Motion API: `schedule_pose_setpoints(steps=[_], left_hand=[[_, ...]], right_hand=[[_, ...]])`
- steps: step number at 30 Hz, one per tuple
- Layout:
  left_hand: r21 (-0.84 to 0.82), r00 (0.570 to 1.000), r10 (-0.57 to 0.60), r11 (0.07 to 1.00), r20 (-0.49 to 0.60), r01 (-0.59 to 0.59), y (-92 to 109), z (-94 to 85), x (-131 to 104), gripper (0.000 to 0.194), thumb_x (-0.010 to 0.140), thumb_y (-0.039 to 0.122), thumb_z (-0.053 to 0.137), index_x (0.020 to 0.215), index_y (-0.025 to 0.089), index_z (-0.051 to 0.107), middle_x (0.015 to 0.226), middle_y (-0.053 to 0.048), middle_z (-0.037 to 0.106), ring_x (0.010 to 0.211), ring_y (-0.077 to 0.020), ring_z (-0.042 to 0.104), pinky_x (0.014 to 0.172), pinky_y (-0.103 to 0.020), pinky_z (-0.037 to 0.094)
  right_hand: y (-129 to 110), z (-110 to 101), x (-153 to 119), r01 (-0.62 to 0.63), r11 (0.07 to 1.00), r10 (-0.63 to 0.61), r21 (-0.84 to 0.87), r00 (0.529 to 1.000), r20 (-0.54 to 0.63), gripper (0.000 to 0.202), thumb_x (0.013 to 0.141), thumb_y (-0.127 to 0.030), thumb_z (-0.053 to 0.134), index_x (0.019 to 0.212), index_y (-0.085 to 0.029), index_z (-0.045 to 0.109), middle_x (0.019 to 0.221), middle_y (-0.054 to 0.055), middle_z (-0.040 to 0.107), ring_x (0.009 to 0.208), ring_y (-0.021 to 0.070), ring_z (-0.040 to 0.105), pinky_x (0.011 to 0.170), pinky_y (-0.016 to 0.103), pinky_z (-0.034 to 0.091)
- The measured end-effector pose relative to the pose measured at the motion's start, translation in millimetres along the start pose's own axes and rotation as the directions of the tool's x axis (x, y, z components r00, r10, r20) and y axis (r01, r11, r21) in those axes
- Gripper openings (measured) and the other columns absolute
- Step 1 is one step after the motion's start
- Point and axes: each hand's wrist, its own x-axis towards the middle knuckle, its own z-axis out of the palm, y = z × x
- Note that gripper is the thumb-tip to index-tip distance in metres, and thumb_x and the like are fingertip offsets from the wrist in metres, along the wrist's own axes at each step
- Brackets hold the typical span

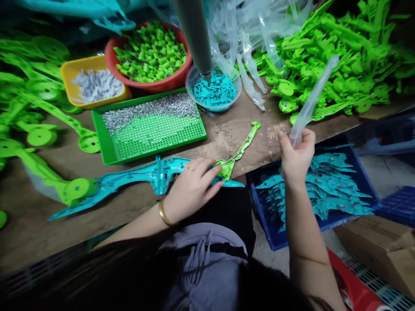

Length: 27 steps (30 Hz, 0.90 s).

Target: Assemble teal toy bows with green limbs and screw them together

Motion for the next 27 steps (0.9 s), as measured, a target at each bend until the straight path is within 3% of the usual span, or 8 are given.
schedule_pose_setpoints(steps=[4,7,9,12,15,17,21,27], left_hand=[[0.04,0.999,-0.022,0.999,-0.023,0.023,13.6,18.7,6.4,0.039,0.091,0.04,0.051,0.111,0.008,0.062,0.112,-0.017,0.061,0.106,-0.0299,0.053,0.092,-0.043,0.044],[0.023,0.999,-0.042,0.999,-0.007,0.042,11.4,26.1,8.9,0.045,0.09,0.046,0.051,0.108,0.007,0.062,0.11,-0.018,0.061,0.102,-0.0295,0.054,0.09,-0.042,0.044],[0.011,0.999,-0.043,0.999,-0.002,0.043,8.5,29.1,9.1,0.046,0.09,0.047,0.051,0.108,0.006,0.062,0.11,-0.018,0.061,0.102,-0.0294,0.054,0.09,-0.042,0.043],[0.005,0.999,-0.046,0.999,0.011,0.046,5.5,32.5,8.1,0.049,0.09,0.05,0.049,0.109,0.006,0.061,0.112,-0.018,0.06,0.102,-0.0295,0.053,0.091,-0.042,0.043],[-0.024,0.998,-0.051,0.998,0.026,0.051,3.9,34.1,6.9,0.061,0.085,0.061,0.05,0.111,0.007,0.061,0.116,-0.02,0.059,0.105,-0.0311,0.051,0.093,-0.044,0.042],[-0.049,0.998,-0.049,0.998,0.032,0.05,3.3,33.8,6.4,0.07,0.079,0.068,0.051,0.112,0.007,0.06,0.118,-0.021,0.058,0.107,-0.0323,0.051,0.095,-0.045,0.041],[-0.059,0.998,-0.045,0.997,0.032,0.047,3.3,32.7,6.3,0.072,0.077,0.068,0.052,0.112,0.006,0.06,0.118,-0.021,0.058,0.107,-0.0329,0.051,0.095,-0.045,0.041],[-0.103,0.997,-0.065,0.992,0.039,0.069,2.9,36.2,5.0,0.07,0.078,0.067,0.053,0.114,0.008,0.058,0.119,-0.021,0.057,0.109,-0.0326,0.051,0.096,-0.046,0.039]], right_hand=[[-0.2,3.9,-35.5,-0.06,0.997,0.063,-0.041,0.996,0.068,0.046,0.09,-0.058,0.036,0.098,-0.02,0.06,0.077,0.003,0.053,0.068,0.0157,0.056,0.06,0.029,0.046],[-0.9,5.2,-49.6,-0.148,0.984,0.161,-0.101,0.977,0.143,0.048,0.087,-0.061,0.042,0.101,-0.02,0.063,0.074,0.002,0.054,0.065,0.0155,0.055,0.059,0.028,0.046],[-0.6,8.3,-54.2,-0.254,0.966,0.242,0.046,0.952,0.185,0.041,0.081,-0.058,0.053,0.099,-0.021,0.06,0.077,0.001,0.056,0.067,0.0146,0.056,0.06,0.027,0.048],[-2.4,14.6,-56.0,-0.459,0.858,0.363,0.23,0.859,0.361,0.039,0.068,-0.049,0.071,0.09,-0.022,0.055,0.077,-0.001,0.06,0.067,0.0129,0.06,0.057,0.024,0.051],[-6.0,18.6,-53.2,-0.62,0.761,0.454,0.19,0.719,0.527,0.045,0.06,-0.045,0.079,0.087,-0.02,0.053,0.073,-0.001,0.065,0.063,0.0133,0.064,0.05,0.022,0.053],[-7.3,20.0,-50.4,-0.659,0.738,0.477,0.149,0.665,0.575,0.048,0.058,-0.045,0.082,0.087,-0.018,0.055,0.073,0.0,0.068,0.063,0.0142,0.066,0.05,0.022,0.055],[-7.8,22.9,-46.6,-0.679,0.725,0.472,0.116,0.612,0.635,0.047,0.059,-0.045,0.083,0.087,-0.017,0.057,0.075,0.003,0.071,0.065,0.0158,0.069,0.053,0.022,0.057],[-10.8,28.8,-43.4,-0.666,0.746,0.501,0.02,0.581,0.642,0.052,0.054,-0.05,0.084,0.083,-0.016,0.057,0.071,0.004,0.071,0.061,0.0162,0.069,0.053,0.022,0.057]])
